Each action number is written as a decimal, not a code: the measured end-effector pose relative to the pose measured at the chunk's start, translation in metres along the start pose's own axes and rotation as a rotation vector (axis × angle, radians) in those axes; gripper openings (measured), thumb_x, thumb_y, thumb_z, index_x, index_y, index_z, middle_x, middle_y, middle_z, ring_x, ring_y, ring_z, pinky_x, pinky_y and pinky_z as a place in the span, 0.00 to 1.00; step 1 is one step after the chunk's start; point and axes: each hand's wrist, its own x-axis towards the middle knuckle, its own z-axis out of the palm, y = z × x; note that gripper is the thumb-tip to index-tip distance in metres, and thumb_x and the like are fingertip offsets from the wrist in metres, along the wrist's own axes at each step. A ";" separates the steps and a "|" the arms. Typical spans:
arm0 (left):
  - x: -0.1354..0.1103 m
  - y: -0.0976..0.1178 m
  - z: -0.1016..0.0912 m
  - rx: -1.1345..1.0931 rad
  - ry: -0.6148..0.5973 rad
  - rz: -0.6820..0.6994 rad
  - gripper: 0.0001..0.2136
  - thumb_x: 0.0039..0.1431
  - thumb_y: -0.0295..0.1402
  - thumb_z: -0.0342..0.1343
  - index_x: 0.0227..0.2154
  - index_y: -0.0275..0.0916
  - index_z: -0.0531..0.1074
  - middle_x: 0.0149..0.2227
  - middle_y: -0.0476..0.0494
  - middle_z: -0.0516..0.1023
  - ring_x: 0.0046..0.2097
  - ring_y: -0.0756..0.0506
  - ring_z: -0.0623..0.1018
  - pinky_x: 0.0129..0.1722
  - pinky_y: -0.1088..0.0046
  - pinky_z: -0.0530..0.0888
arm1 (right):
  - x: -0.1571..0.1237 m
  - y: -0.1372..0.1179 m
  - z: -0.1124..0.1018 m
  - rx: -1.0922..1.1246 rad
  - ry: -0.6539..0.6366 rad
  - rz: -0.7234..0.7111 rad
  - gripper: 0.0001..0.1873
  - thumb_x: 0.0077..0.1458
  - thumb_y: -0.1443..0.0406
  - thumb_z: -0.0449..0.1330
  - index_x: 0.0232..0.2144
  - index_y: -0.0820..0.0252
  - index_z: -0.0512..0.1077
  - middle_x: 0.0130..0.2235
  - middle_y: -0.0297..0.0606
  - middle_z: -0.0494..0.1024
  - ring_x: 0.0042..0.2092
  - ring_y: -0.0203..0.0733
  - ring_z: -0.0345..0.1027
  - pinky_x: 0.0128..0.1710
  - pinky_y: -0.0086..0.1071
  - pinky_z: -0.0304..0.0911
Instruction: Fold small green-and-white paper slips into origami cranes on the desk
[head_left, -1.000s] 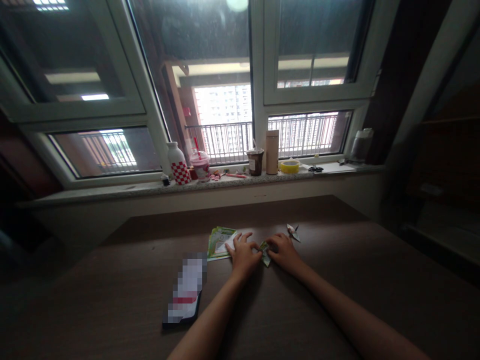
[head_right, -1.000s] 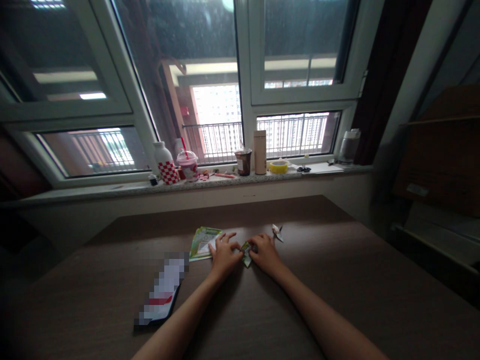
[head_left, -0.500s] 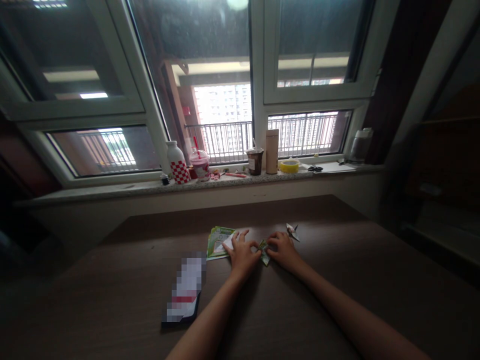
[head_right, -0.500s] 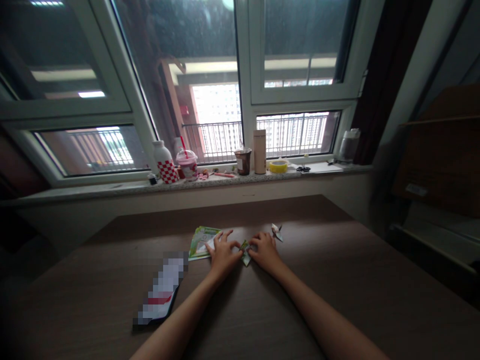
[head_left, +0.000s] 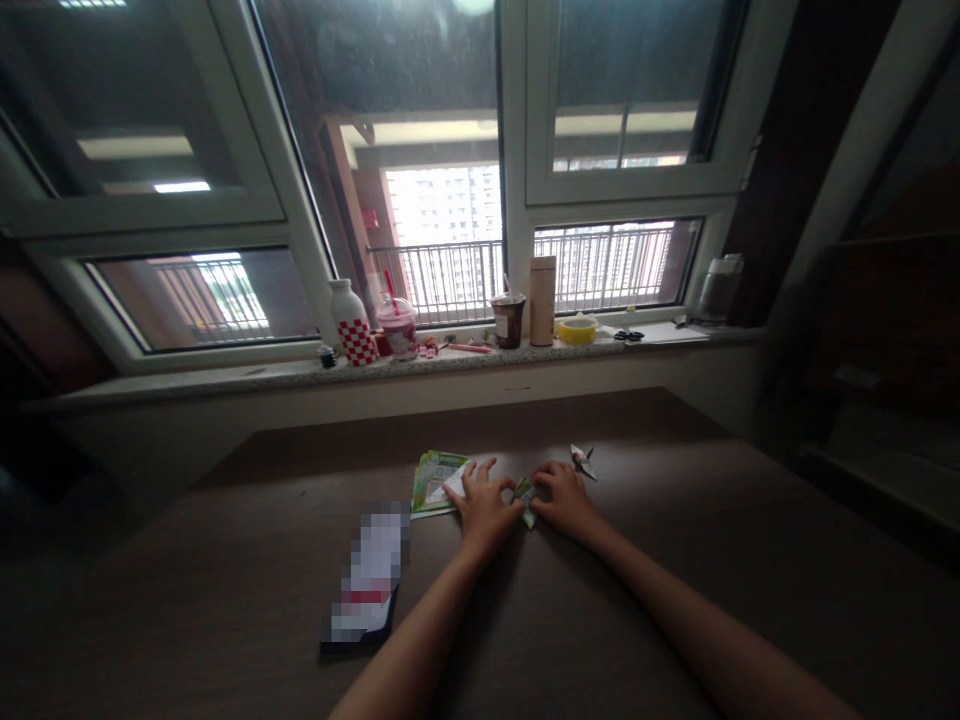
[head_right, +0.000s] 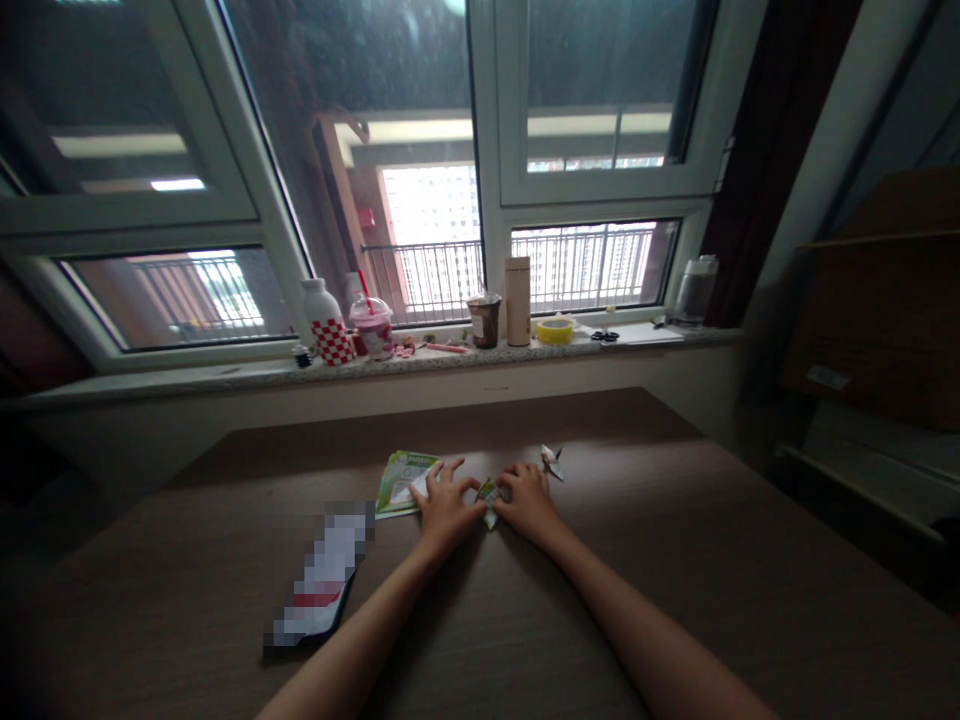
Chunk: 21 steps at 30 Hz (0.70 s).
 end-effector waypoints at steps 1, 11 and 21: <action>0.000 0.000 0.000 -0.005 -0.002 -0.005 0.05 0.49 0.36 0.62 0.32 0.50 0.80 0.64 0.51 0.65 0.68 0.33 0.53 0.61 0.28 0.36 | 0.000 0.001 0.000 0.004 -0.001 -0.003 0.12 0.49 0.65 0.63 0.39 0.57 0.79 0.48 0.41 0.74 0.53 0.50 0.61 0.56 0.42 0.54; 0.001 -0.001 -0.001 -0.021 -0.003 -0.029 0.04 0.51 0.38 0.61 0.28 0.50 0.80 0.63 0.52 0.66 0.68 0.33 0.53 0.61 0.28 0.37 | -0.001 0.011 -0.004 0.140 0.002 -0.052 0.11 0.53 0.60 0.63 0.40 0.55 0.79 0.47 0.41 0.75 0.54 0.50 0.62 0.58 0.45 0.54; 0.000 0.000 -0.002 -0.033 -0.020 -0.041 0.05 0.51 0.41 0.61 0.28 0.51 0.81 0.64 0.52 0.65 0.68 0.33 0.52 0.61 0.29 0.36 | 0.000 0.023 -0.005 0.228 -0.046 -0.112 0.13 0.50 0.65 0.64 0.40 0.54 0.80 0.48 0.40 0.76 0.54 0.49 0.63 0.59 0.45 0.54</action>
